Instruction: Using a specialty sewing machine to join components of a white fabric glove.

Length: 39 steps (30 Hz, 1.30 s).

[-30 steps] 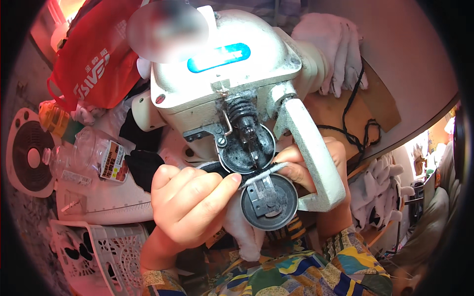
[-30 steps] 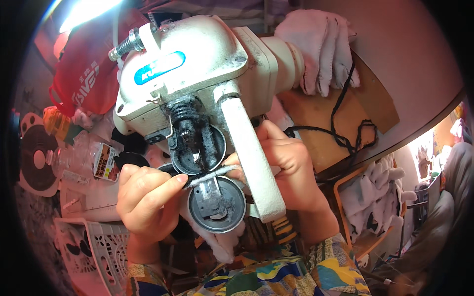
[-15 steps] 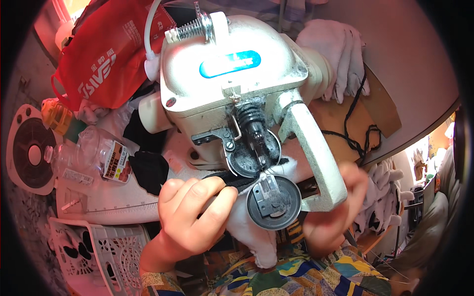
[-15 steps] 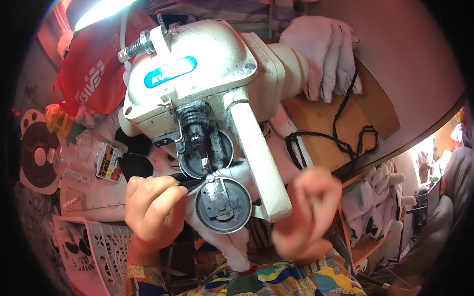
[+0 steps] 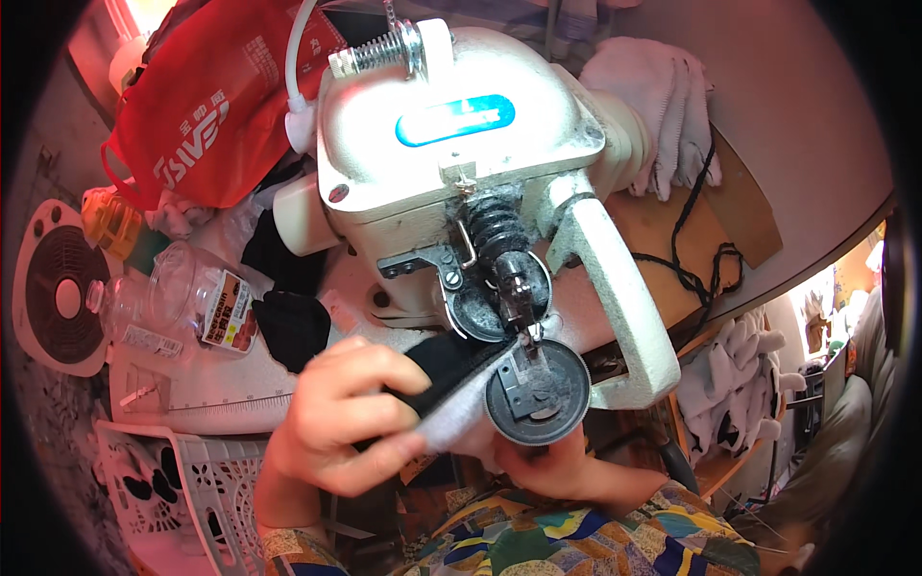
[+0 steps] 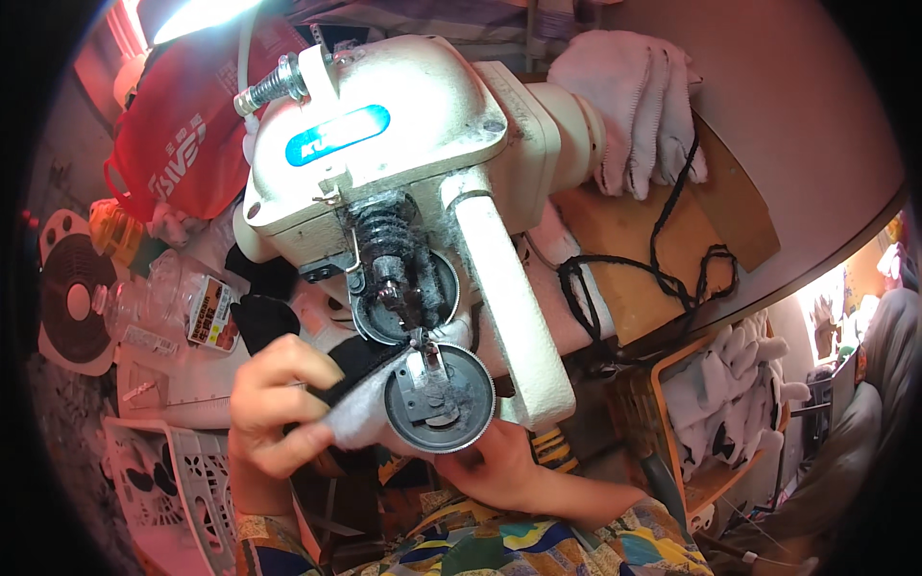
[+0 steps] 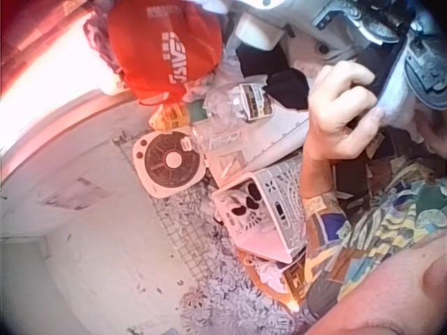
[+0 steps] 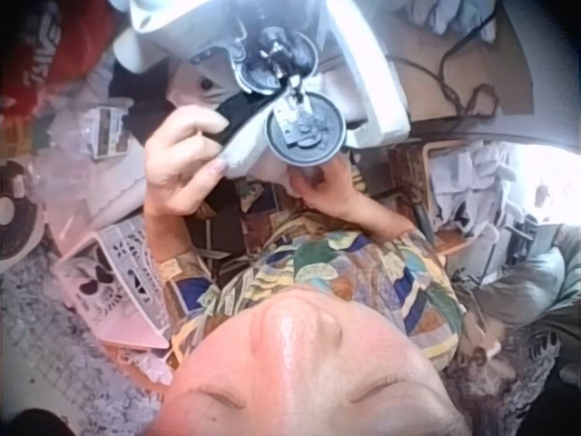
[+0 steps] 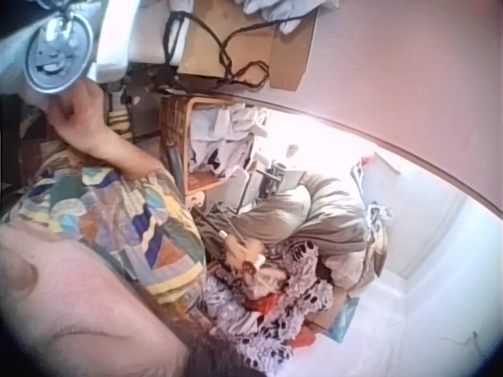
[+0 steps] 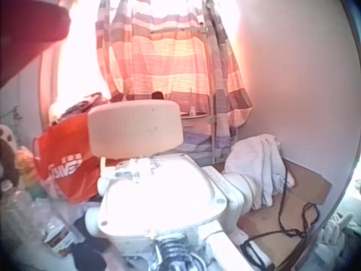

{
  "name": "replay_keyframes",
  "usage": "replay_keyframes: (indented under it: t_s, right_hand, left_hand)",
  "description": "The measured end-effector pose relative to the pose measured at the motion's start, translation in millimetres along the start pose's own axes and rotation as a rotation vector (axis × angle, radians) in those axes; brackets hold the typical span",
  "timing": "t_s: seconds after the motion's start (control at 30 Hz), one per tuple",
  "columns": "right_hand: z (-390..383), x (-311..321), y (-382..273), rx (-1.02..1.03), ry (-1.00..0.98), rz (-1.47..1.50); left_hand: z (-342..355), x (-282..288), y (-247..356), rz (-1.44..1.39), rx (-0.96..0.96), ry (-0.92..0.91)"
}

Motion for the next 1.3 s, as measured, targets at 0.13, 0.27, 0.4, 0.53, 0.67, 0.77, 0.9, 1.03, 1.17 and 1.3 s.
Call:
replay_keyframes:
  t_s: [0.13,0.27,0.4,0.53,0.67,0.77,0.9,1.03,1.17,1.3]
  right_hand:
    - [-7,-3,15,-0.14,-0.075,0.043]
    - [-7,0,16,-0.172,-0.051,0.075]
    - [-6,11,11,-0.174,-0.001,0.086]
    - [-4,21,12,-0.083,0.016,0.044]
    - [-4,28,26,-0.028,0.149,0.237]
    - [-3,32,30,0.024,0.096,0.198]
    - [-2,31,34,-0.025,-0.041,0.164]
    - [4,26,30,-0.074,-0.008,0.277]
    - [8,22,23,-0.067,-0.013,0.319]
    - [6,24,24,-0.011,-0.091,0.234]
  left_hand:
    - [-9,17,-12,0.176,0.07,0.242]
    - [-11,17,-5,0.31,0.013,0.316]
    - [-10,8,8,0.427,-0.087,0.362]
    - [-6,-5,17,0.471,-0.121,0.396]
    - [5,-14,18,0.424,-0.033,0.352]
    - [11,-12,19,0.383,0.046,0.36]
    - [12,-9,11,0.181,0.181,0.145]
    - [6,-3,1,-0.075,0.15,0.129]
    - [0,-1,-11,0.014,0.163,0.227]
    - [-4,1,-3,0.272,0.071,0.314]
Point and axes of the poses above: each hand's wrist, its own z-axis towards the middle knuckle, its own x-axis out of the back of the hand, y = z × x, the point moved 8 cm from there along z, towards the middle knuckle, and after that the axes turned 13 degrees about x, right-handed, at the moved point
